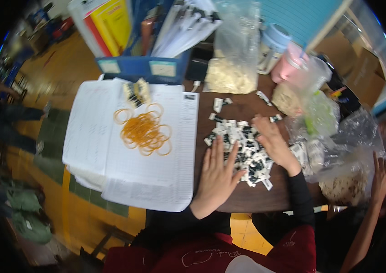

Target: The person sorts small white tags with black text on a table, aligning them into neat stacks. They occasionally use a stapler to secure the stacks and place them on a nearby sheet of paper.

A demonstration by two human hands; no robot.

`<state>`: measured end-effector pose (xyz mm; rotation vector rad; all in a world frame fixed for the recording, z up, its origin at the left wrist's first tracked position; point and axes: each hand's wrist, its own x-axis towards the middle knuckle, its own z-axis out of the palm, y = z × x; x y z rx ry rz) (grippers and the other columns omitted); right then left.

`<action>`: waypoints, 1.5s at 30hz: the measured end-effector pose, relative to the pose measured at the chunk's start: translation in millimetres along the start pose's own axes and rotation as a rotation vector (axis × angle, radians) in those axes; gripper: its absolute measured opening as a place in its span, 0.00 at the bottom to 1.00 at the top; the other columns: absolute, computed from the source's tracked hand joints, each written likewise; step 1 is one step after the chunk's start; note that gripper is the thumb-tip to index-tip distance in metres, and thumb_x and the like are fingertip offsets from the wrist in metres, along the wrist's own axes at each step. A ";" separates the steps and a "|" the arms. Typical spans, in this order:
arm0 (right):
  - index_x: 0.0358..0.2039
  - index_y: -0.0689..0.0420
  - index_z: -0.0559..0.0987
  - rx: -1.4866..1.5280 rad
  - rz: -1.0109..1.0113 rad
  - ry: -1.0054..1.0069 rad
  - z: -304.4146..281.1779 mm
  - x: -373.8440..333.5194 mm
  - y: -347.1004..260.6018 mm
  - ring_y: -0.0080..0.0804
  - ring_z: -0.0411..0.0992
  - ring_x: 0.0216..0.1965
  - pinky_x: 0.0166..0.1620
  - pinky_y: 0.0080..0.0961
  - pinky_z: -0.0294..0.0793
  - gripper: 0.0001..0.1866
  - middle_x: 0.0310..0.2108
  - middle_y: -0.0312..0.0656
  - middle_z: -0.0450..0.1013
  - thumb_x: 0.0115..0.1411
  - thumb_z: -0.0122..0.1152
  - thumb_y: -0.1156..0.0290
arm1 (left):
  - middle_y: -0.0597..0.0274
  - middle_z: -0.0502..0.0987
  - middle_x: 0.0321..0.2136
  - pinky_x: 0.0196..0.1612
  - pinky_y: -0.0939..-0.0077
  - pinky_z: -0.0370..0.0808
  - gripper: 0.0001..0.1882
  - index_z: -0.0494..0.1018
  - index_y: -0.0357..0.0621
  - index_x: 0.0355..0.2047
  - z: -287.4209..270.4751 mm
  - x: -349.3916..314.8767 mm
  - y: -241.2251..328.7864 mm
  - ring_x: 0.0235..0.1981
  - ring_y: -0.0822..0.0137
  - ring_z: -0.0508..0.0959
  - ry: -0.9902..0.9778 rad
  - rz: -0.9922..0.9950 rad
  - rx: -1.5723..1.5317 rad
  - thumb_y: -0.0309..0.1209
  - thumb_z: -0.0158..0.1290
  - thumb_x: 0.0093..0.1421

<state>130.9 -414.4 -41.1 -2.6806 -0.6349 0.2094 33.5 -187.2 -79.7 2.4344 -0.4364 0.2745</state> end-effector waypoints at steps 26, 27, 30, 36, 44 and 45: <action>0.66 0.54 0.69 0.067 -0.439 -0.010 15.6 113.3 -41.6 0.53 0.56 0.70 0.70 0.47 0.55 0.28 0.70 0.51 0.60 0.71 0.52 0.55 | 0.38 0.39 0.73 0.73 0.49 0.45 0.37 0.43 0.35 0.72 -11.4 3.5 -9.8 0.75 0.43 0.40 0.266 -0.261 -0.625 0.34 0.48 0.71; 0.66 0.53 0.69 0.033 -0.458 -0.018 20.7 109.6 -41.1 0.54 0.55 0.71 0.70 0.47 0.55 0.28 0.70 0.50 0.60 0.71 0.51 0.54 | 0.40 0.38 0.73 0.73 0.51 0.45 0.36 0.43 0.36 0.72 -11.1 4.5 -11.5 0.75 0.45 0.40 0.336 -0.288 -0.767 0.32 0.48 0.71; 0.66 0.52 0.70 0.086 -0.488 -0.180 19.9 86.0 -43.5 0.55 0.53 0.72 0.71 0.49 0.52 0.28 0.71 0.48 0.59 0.71 0.51 0.52 | 0.46 0.44 0.73 0.73 0.56 0.48 0.33 0.47 0.38 0.71 -10.6 3.4 -13.8 0.75 0.53 0.46 0.375 -0.318 -0.942 0.27 0.48 0.71; 0.67 0.53 0.68 0.191 -0.403 -0.146 -26.4 16.6 -40.1 0.53 0.51 0.73 0.72 0.49 0.50 0.30 0.72 0.48 0.56 0.69 0.53 0.53 | 0.48 0.55 0.71 0.73 0.56 0.46 0.30 0.57 0.39 0.68 -16.1 3.1 -13.9 0.74 0.50 0.49 0.151 -0.186 -0.661 0.26 0.51 0.68; 0.72 0.55 0.56 0.008 0.408 0.199 18.4 -63.4 -38.4 0.61 0.44 0.74 0.73 0.46 0.46 0.36 0.72 0.63 0.48 0.69 0.54 0.57 | 0.33 0.50 0.70 0.71 0.40 0.45 0.37 0.56 0.37 0.70 -3.7 5.5 -5.3 0.72 0.34 0.49 -0.042 -0.078 -0.124 0.46 0.51 0.68; 0.73 0.56 0.55 -0.092 0.353 0.133 27.8 -65.9 -43.1 0.62 0.42 0.74 0.73 0.48 0.43 0.38 0.73 0.62 0.47 0.69 0.54 0.54 | 0.35 0.50 0.71 0.72 0.42 0.45 0.38 0.55 0.36 0.70 -2.7 5.8 -5.6 0.72 0.35 0.49 -0.077 -0.058 -0.107 0.46 0.51 0.68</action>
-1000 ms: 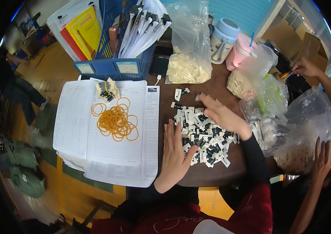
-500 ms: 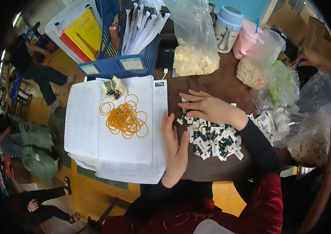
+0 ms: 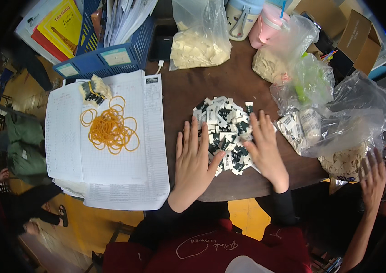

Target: The person sorts small white tags with black text on a table, aligning them into neat stacks. They occasionally use a stapler to secure the stacks and place them on a nearby sheet of paper.

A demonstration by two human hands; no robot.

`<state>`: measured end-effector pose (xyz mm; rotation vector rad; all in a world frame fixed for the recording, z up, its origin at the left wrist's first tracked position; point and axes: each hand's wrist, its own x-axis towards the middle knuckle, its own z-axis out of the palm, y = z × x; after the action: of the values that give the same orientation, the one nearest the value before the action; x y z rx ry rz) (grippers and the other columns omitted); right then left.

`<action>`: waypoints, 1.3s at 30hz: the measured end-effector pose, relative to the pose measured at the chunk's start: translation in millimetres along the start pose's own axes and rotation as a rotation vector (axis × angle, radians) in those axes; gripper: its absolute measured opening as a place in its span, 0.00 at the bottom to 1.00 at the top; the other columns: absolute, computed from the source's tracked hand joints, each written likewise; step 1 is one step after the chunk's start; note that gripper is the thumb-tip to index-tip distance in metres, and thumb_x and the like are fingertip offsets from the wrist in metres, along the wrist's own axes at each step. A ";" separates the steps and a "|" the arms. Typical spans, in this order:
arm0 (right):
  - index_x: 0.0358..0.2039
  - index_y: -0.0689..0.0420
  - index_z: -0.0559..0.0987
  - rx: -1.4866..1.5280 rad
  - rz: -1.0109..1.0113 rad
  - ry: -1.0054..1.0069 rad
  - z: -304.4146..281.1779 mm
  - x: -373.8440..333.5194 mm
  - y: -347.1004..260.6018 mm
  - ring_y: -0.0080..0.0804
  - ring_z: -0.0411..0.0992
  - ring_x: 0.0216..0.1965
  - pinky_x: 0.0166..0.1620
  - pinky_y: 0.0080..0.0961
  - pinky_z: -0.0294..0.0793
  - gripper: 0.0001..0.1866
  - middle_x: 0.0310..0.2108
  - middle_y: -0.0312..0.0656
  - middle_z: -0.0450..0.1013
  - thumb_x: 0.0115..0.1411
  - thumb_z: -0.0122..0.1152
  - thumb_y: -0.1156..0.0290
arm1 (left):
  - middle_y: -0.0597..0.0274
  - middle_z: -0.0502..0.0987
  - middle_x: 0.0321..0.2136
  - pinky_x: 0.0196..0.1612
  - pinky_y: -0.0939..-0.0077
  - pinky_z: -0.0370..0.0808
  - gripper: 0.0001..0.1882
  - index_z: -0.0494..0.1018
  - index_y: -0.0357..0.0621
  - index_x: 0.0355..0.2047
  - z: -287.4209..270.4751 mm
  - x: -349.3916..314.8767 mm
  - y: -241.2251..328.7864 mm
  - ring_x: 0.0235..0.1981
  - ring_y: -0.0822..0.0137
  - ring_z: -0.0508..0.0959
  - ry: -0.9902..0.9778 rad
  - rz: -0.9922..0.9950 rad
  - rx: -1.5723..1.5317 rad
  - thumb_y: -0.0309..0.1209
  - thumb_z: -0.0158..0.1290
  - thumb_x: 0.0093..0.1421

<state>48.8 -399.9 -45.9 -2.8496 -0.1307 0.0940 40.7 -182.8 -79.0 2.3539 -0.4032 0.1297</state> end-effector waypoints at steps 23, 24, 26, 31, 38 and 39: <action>0.39 0.60 0.80 0.155 -0.314 0.150 -13.7 72.2 -29.1 0.48 0.72 0.41 0.45 0.40 0.72 0.17 0.36 0.46 0.74 0.56 0.70 0.61 | 0.50 0.66 0.64 0.70 0.61 0.56 0.16 0.71 0.37 0.56 -16.0 -6.5 -6.7 0.72 0.52 0.58 0.244 -0.121 -0.696 0.27 0.48 0.71; 0.39 0.59 0.80 0.184 -0.275 0.202 -19.8 66.3 -30.9 0.48 0.73 0.41 0.45 0.40 0.72 0.16 0.36 0.46 0.74 0.56 0.70 0.62 | 0.50 0.66 0.64 0.70 0.62 0.56 0.16 0.71 0.37 0.56 -15.8 -6.8 -7.1 0.71 0.52 0.58 0.246 -0.123 -0.716 0.27 0.48 0.71; 0.37 0.61 0.80 0.196 -0.252 0.342 -30.6 50.1 -34.0 0.47 0.73 0.39 0.41 0.37 0.71 0.14 0.33 0.46 0.73 0.55 0.71 0.67 | 0.50 0.67 0.63 0.70 0.62 0.56 0.15 0.71 0.37 0.56 -14.8 -6.9 -7.6 0.71 0.53 0.59 0.236 -0.114 -0.731 0.27 0.48 0.71; 0.32 0.61 0.81 0.038 -0.157 0.282 -12.6 16.3 -49.6 0.47 0.73 0.38 0.41 0.40 0.71 0.11 0.33 0.45 0.73 0.54 0.72 0.67 | 0.50 0.69 0.61 0.67 0.66 0.60 0.14 0.73 0.37 0.54 -15.9 -8.3 -7.8 0.68 0.56 0.63 0.221 -0.093 -0.706 0.26 0.48 0.70; 0.31 0.57 0.83 0.186 -0.173 0.489 -9.4 11.7 -60.9 0.40 0.72 0.34 0.39 0.35 0.68 0.06 0.28 0.38 0.74 0.52 0.70 0.72 | 0.54 0.81 0.49 0.54 0.78 0.73 0.16 0.74 0.29 0.55 -20.0 -14.4 -3.7 0.50 0.71 0.79 0.080 -0.202 -0.909 0.25 0.48 0.72; 0.31 0.57 0.84 0.190 -0.190 0.527 -10.9 7.2 -64.9 0.39 0.71 0.33 0.38 0.35 0.67 0.06 0.28 0.37 0.74 0.52 0.70 0.72 | 0.55 0.82 0.49 0.51 0.78 0.74 0.17 0.74 0.31 0.56 -18.7 -14.9 -2.9 0.48 0.72 0.79 0.081 -0.205 -0.951 0.27 0.50 0.71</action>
<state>51.6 -340.3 -17.4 -2.5555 -0.2613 -0.6406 28.0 -164.3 -70.4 1.4303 -0.1248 -0.0605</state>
